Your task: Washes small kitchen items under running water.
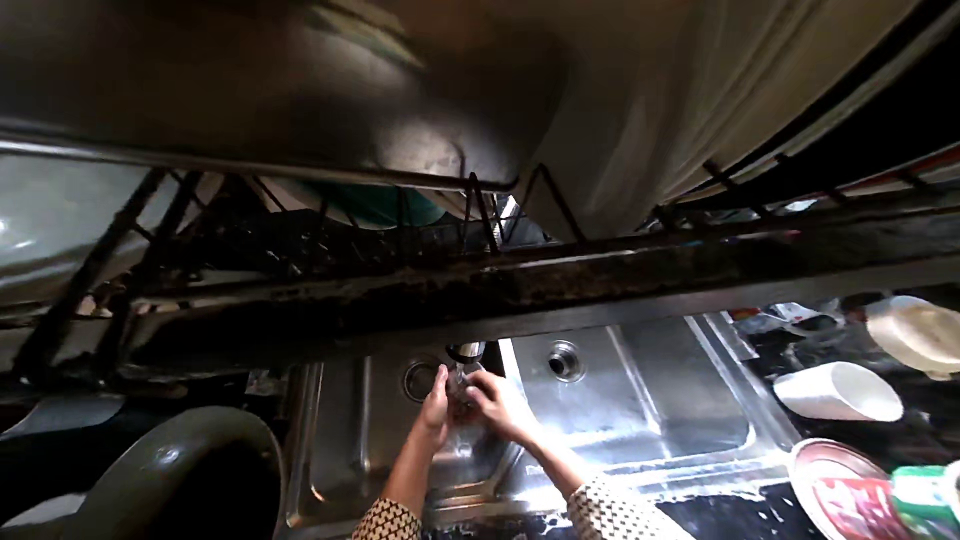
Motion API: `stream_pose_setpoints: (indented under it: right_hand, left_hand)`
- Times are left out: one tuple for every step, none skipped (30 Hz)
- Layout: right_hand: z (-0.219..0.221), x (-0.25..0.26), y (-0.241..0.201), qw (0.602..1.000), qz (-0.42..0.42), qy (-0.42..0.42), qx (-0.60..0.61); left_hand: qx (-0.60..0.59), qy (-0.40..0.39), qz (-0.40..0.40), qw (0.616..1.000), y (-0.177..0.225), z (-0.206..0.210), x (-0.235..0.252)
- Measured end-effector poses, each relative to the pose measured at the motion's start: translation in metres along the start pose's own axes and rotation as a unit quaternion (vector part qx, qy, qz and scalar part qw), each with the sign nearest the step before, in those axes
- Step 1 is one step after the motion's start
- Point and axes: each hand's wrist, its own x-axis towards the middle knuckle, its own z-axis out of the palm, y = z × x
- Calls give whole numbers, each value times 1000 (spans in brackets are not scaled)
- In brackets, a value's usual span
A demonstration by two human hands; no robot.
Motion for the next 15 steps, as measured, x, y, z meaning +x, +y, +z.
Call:
stream_pose_setpoints:
  right_hand:
    - [-7,2,3,993,38,25,109]
    - [-15,4,3,970,84,50,223]
    - [-23,7,3,933,132,71,328]
    - [-30,9,3,890,170,81,414]
    - [-37,9,5,851,192,84,481]
    - [-44,8,8,826,196,81,522]
    - [-50,7,12,815,190,83,541]
    - [-56,5,16,812,181,99,546]
    - [-61,3,17,812,172,131,543]
    - [-66,1,17,811,164,172,534]
    - [-72,-1,15,811,159,217,519]
    - [-79,-2,13,815,157,259,495]
    - [-86,-2,13,829,155,288,453]
    - [-92,0,22,853,146,302,400]
    - [-97,8,40,879,133,313,336]
  left_hand:
    - [37,11,8,999,0,0,2]
    - [52,14,14,998,1,0,3]
    - [46,20,19,999,2,0,5]
    - [34,28,24,999,3,2,7]
    - [23,27,24,999,5,3,9]
    - [15,18,21,1000,6,3,11]
    - [5,6,16,1000,8,4,12]
    - [-8,-1,10,1000,9,5,14]
    - [-20,-7,5,1000,10,7,15]
    - [-31,-11,1,999,11,8,15]
    - [-37,-16,-7,999,12,7,16]
    - [-34,-23,-18,999,13,6,16]
    - [-19,-40,-28,999,13,4,17]
    - [13,-67,-35,997,11,1,19]
    - [68,-100,-38,992,6,-4,22]
